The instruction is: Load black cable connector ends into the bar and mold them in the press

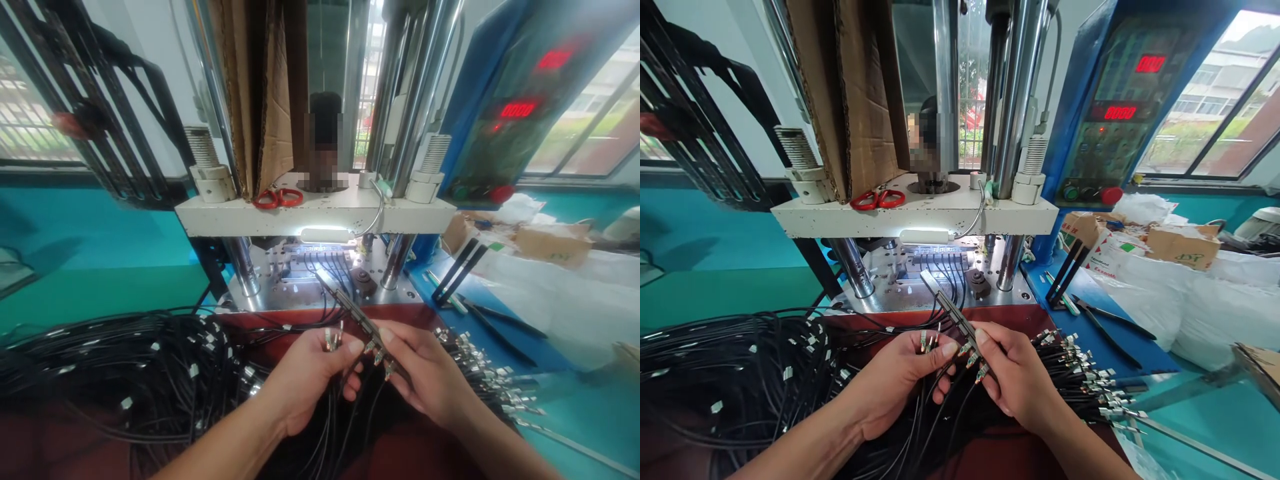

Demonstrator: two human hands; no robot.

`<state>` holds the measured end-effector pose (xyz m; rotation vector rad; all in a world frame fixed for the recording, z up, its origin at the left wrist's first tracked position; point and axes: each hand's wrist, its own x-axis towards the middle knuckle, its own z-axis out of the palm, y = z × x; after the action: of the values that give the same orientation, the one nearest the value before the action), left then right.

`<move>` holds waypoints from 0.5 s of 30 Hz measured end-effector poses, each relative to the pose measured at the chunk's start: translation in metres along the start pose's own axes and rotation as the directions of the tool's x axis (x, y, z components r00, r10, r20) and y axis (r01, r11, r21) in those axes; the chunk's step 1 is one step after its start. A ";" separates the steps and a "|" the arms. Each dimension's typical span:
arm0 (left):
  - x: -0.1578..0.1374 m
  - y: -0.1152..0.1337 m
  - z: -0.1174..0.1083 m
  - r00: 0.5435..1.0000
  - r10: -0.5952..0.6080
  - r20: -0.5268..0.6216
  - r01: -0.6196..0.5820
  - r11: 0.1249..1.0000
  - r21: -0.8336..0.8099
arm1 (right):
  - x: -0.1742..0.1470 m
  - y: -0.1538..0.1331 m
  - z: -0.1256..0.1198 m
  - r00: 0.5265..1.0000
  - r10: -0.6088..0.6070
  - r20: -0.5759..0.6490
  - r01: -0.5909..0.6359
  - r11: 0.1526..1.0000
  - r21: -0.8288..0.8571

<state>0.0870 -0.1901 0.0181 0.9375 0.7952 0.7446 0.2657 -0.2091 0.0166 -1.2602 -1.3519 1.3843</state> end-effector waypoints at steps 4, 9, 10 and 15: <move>-0.002 0.004 -0.004 0.998 0.000 -0.055 -0.005 0.996 -0.095 | 0.002 0.000 -0.005 0.998 0.031 -0.051 -0.026 0.995 0.094; -0.002 0.004 0.002 0.994 0.001 -0.110 -0.013 0.995 -0.101 | 0.001 -0.009 -0.003 0.993 0.096 -0.064 -0.089 0.990 0.108; -0.002 0.003 0.004 0.993 0.016 -0.120 -0.026 0.996 -0.083 | 0.001 -0.010 -0.002 0.991 0.111 -0.074 -0.103 0.989 0.109; -0.002 -0.001 0.009 0.991 0.032 -0.130 -0.029 0.999 0.026 | 0.000 -0.011 0.000 0.989 0.134 -0.064 -0.128 0.988 0.084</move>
<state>0.0932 -0.1957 0.0211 0.9311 0.9075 0.8305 0.2642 -0.2082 0.0279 -1.3514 -1.1732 1.4560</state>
